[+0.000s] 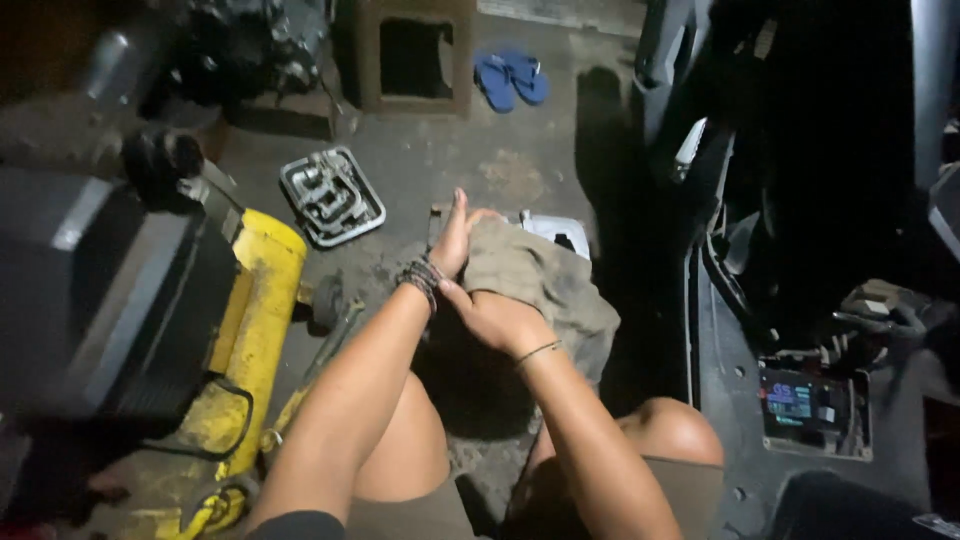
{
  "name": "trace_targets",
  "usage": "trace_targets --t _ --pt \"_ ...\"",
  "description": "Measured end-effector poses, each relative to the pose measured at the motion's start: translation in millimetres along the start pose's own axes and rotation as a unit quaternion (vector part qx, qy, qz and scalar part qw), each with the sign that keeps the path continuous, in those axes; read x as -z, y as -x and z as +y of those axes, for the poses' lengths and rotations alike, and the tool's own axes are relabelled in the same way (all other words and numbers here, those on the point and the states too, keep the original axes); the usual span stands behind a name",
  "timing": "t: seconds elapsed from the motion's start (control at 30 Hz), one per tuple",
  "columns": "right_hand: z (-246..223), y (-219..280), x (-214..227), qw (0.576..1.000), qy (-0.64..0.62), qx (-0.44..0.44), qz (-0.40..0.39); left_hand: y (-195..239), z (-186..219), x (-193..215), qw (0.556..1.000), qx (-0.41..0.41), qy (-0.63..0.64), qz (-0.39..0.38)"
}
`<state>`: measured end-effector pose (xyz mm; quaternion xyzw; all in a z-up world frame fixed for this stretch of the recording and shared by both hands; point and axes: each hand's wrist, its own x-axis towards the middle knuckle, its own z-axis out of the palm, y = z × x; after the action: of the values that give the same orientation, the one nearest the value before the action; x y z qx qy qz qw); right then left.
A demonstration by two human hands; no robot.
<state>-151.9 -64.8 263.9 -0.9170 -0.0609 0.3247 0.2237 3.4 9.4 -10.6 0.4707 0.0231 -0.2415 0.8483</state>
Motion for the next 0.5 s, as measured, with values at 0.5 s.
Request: trace_targets --t 0.5 --pt "52.0 -9.4 -56.1 0.986 0.086 0.054 0.135 10.2 10.9 -16.1 0.995 -0.042 -0.092 -0.016"
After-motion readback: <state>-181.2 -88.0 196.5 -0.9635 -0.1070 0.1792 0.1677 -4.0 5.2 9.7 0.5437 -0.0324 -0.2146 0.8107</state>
